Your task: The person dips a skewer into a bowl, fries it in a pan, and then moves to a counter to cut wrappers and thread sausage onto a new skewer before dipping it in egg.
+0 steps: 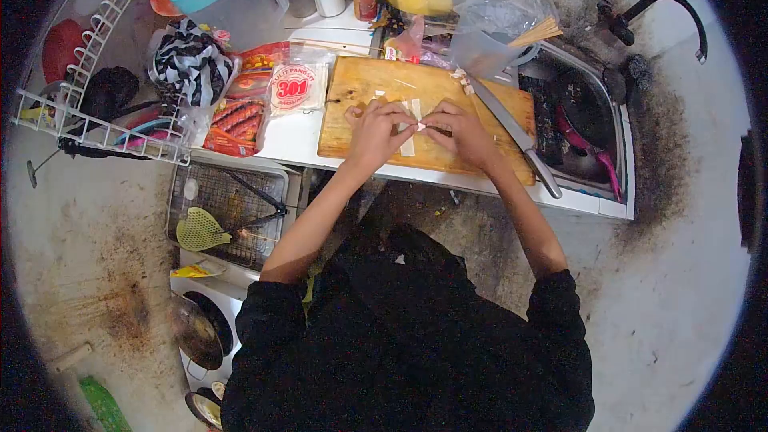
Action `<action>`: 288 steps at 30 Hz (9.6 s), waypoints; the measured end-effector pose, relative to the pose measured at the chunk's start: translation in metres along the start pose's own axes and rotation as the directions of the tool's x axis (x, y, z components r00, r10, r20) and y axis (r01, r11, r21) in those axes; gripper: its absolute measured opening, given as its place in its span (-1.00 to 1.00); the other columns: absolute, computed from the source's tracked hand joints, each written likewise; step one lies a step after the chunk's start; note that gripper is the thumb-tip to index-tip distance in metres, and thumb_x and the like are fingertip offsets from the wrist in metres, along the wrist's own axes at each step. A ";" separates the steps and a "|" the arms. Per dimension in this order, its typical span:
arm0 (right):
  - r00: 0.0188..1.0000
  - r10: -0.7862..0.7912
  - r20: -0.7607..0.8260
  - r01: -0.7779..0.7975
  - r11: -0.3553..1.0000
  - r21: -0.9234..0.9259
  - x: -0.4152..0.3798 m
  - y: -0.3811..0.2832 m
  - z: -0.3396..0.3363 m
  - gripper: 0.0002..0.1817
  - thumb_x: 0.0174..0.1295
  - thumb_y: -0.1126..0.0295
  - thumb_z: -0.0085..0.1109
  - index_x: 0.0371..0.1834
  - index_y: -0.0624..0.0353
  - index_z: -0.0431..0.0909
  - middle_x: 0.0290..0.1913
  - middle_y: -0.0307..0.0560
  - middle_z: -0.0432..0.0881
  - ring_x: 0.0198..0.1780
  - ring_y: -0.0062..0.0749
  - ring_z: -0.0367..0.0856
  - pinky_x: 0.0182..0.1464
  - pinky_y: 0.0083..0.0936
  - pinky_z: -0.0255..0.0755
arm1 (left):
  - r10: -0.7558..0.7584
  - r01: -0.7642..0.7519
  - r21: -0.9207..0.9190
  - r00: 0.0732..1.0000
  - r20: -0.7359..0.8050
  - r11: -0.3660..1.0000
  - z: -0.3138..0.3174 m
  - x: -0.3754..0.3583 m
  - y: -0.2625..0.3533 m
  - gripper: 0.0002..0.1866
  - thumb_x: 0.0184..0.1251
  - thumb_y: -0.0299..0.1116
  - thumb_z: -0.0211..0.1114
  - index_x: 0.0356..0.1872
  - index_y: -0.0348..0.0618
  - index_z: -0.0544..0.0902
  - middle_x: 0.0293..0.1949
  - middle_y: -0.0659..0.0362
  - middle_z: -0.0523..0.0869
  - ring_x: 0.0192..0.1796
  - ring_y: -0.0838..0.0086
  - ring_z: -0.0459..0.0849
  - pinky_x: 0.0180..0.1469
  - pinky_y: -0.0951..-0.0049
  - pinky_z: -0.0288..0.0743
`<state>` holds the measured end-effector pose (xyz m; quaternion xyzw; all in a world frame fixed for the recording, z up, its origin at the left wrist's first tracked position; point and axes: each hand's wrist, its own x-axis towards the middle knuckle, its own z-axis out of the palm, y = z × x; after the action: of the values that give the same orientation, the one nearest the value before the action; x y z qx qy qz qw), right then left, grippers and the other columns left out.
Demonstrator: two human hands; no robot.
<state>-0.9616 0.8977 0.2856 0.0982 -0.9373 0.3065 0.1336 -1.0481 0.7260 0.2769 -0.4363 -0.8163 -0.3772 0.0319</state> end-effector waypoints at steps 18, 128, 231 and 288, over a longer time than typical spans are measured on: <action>0.993 0.085 -0.088 -0.083 0.996 0.020 0.005 -0.006 0.000 -0.82 -0.05 0.33 0.25 -0.35 0.09 0.59 -0.43 -0.12 0.43 -0.38 -0.29 0.48 -0.33 -0.44 0.37 | -0.035 0.032 0.061 0.999 0.039 0.998 -0.006 0.009 0.006 -0.83 0.06 -0.21 0.23 -0.39 -0.02 0.67 -0.31 0.23 0.63 -0.16 0.24 0.46 -0.06 0.20 0.25; 0.696 0.438 -0.569 -0.435 0.887 0.151 -0.036 -0.124 -0.030 -0.82 0.06 0.52 0.14 -0.25 0.09 0.59 -0.38 -0.17 0.60 -0.62 -0.55 0.42 -0.57 -0.63 0.31 | -0.371 0.212 -0.956 0.920 0.126 0.201 -0.058 0.035 0.051 -0.54 0.06 -0.51 0.29 0.05 -0.24 0.42 -0.39 0.28 0.65 -0.33 0.73 0.56 -0.27 0.77 0.37; 0.790 0.444 -0.424 -0.449 0.888 0.094 -0.038 -0.129 -0.043 -0.84 0.05 0.48 0.14 -0.27 0.08 0.60 -0.33 -0.13 0.62 -0.59 -0.44 0.51 -0.54 -0.58 0.37 | 0.358 -0.348 -0.230 0.369 0.858 0.909 -0.142 0.149 0.061 -0.75 0.01 -0.42 0.26 -0.23 -0.26 0.58 -0.41 0.15 0.66 -0.35 0.49 0.61 -0.22 0.49 0.44; 0.760 0.428 -0.490 -0.427 0.896 0.119 -0.033 -0.139 -0.050 -0.83 0.05 0.52 0.13 -0.26 0.10 0.59 -0.36 -0.12 0.60 -0.57 -0.47 0.46 -0.52 -0.59 0.35 | 0.060 -0.187 -0.490 0.963 -0.264 0.851 -0.102 0.017 0.072 -0.93 -0.09 -0.54 0.36 -0.52 -0.26 0.66 -0.36 0.14 0.69 -0.27 0.49 0.65 -0.17 0.54 0.48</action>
<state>-0.8836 0.8212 0.3905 -0.2014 -0.8667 0.3438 0.3001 -1.0340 0.6960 0.3984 -0.4324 -0.6472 -0.6267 0.0378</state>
